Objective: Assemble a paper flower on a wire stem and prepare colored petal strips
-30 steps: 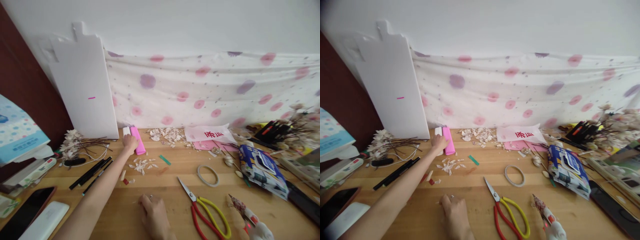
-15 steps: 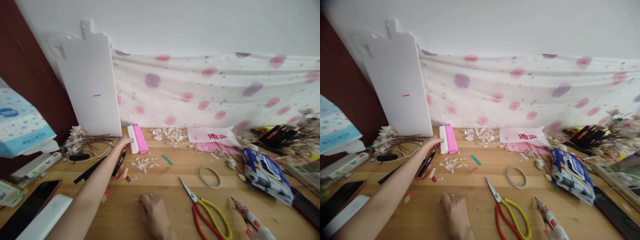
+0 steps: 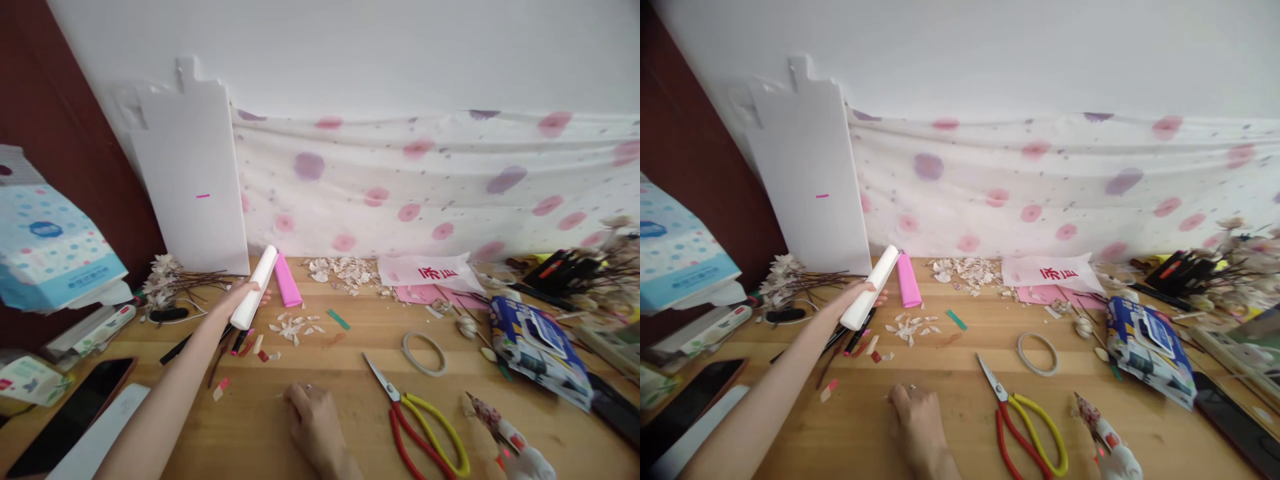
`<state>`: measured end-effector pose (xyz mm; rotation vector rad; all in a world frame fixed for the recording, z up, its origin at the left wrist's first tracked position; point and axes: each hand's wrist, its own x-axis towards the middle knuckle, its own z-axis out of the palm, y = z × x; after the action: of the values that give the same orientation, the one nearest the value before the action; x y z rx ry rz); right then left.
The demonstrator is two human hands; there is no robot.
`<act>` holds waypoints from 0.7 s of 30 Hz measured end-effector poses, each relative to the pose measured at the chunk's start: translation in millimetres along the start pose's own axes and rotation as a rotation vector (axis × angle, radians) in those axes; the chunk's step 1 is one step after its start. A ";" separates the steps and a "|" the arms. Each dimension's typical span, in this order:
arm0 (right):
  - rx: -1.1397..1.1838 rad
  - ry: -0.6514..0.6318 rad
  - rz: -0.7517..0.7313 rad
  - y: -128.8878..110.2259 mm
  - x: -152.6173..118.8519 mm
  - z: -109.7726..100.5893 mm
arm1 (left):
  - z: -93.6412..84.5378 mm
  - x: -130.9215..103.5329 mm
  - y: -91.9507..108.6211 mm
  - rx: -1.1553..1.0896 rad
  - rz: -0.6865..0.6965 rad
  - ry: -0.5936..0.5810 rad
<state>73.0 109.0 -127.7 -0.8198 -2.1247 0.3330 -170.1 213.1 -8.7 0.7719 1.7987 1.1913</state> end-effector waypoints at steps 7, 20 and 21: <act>0.310 0.050 0.358 -19.6 9.7 -21.6 | 31.4 -109.0 -43.3 -0.210 0.056 -0.039; 0.382 0.290 0.959 -51.2 -29.2 -43.1 | 90.0 -187.1 -79.4 -0.407 -0.063 -0.353; 0.390 0.307 0.967 -50.8 -29.0 -45.2 | 91.1 -188.4 -79.7 -0.432 -0.072 -0.348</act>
<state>98.8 49.8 -91.8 -1.4930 -1.1943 1.0022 -4.9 66.5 -45.6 0.6088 1.2201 1.2519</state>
